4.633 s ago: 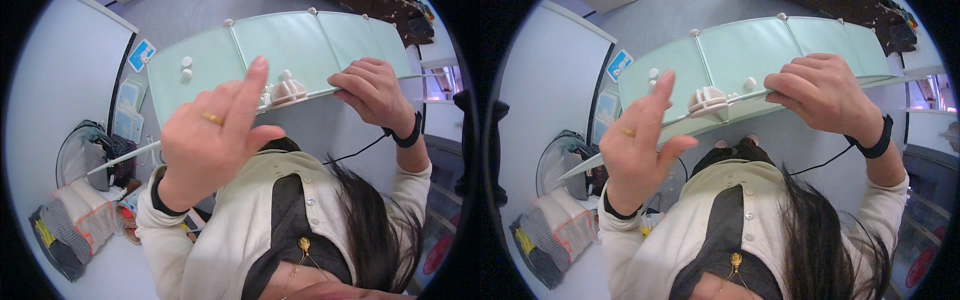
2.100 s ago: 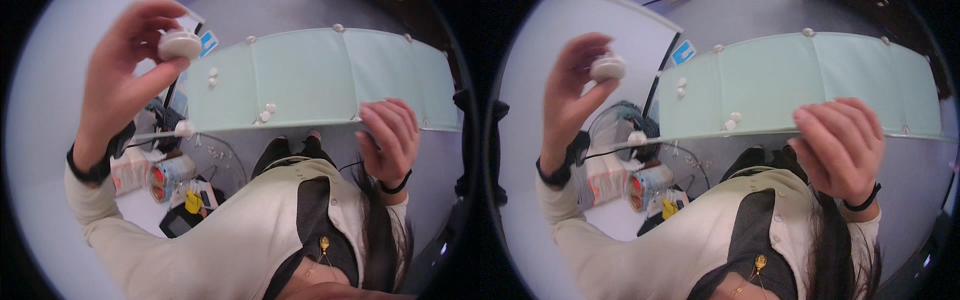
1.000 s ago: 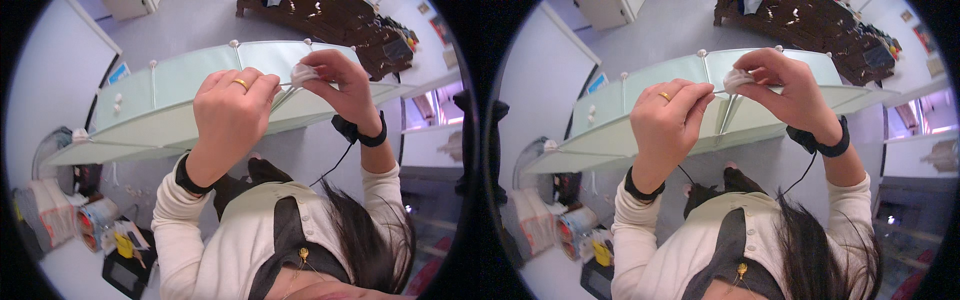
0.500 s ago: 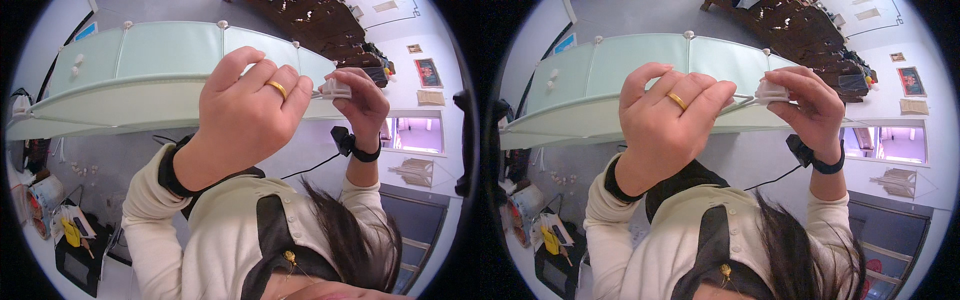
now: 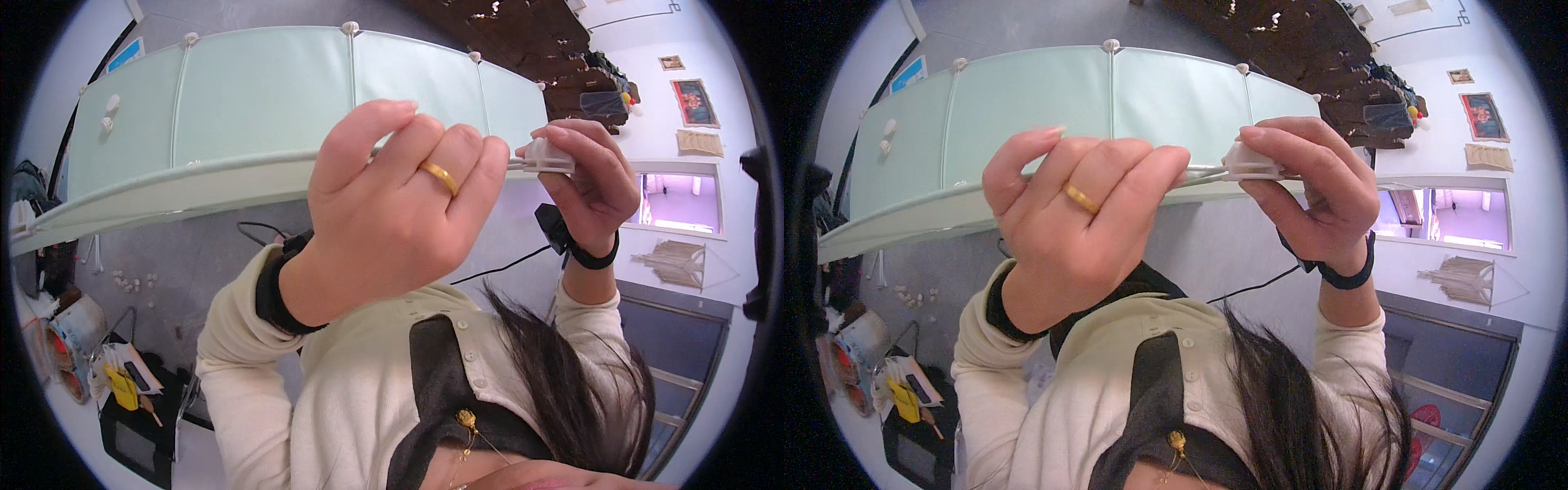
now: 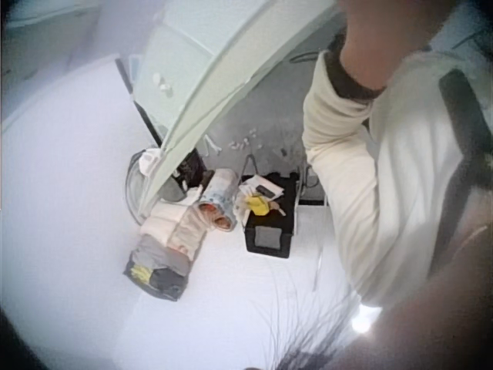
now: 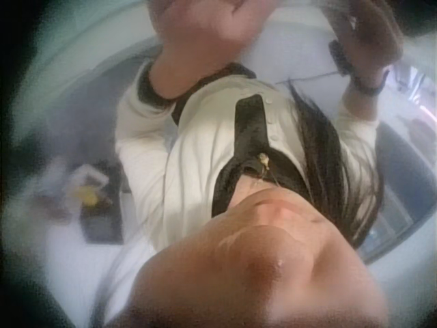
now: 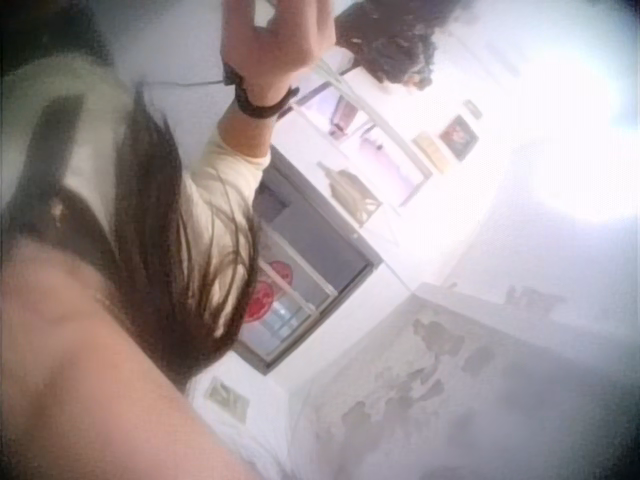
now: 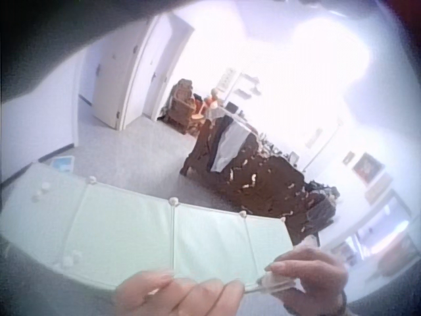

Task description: The person assembles a light green plastic storage unit by inserting white connectors into the corners of the panels. They repeatedly pick up panels, align the holes, and press the connectors into place to form a box-like structure.

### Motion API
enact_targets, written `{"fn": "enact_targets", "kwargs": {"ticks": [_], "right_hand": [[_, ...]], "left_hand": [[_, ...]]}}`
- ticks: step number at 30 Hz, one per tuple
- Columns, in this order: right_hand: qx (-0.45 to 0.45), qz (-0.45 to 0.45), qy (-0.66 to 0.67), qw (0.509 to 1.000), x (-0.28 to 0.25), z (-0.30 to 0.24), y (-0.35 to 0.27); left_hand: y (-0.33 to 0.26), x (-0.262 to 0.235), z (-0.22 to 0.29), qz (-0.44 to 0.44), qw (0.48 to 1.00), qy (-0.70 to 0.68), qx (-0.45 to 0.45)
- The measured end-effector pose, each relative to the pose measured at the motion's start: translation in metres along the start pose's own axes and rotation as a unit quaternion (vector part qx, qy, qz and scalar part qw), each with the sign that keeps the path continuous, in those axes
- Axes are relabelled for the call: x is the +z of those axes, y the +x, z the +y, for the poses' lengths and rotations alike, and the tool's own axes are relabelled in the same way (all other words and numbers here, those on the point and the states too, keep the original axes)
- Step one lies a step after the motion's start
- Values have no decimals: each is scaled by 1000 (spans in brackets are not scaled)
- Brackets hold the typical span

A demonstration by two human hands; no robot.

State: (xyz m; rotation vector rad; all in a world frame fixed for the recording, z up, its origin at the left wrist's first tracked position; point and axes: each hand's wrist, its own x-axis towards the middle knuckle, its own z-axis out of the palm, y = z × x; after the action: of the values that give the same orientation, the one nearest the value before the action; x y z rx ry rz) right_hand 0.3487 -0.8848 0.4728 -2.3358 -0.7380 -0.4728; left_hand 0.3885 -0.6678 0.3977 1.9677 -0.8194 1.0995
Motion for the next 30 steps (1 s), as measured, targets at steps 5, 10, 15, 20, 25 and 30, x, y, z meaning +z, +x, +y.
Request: {"fn": "enact_targets", "kwargs": {"ticks": [5, 10, 15, 20, 25, 30], "right_hand": [[-36, -4, 17, 999, -1, 4, 2], [-59, -59, -57, 995, -9, 0, 7], [-49, -7, -55, 997, -4, 1, 6], [-57, -6, -60, 997, -1, -1, 14], [-60, -94, -111, 988, -8, -13, 23], [-50, -111, -103, 987, -9, -10, 24]], "left_hand": [[2, 0, 1, 4, 1000, 7, 4], [3, 1, 2, -8, 1000, 1, -6], [4, -1, 2, -21, 1000, 8, -10], [5, -5, 3, -43, 999, 4, -13], [6, -8, 3, -68, 998, 13, -7], [17, -15, 4, -108, 994, 5, 7]]}}
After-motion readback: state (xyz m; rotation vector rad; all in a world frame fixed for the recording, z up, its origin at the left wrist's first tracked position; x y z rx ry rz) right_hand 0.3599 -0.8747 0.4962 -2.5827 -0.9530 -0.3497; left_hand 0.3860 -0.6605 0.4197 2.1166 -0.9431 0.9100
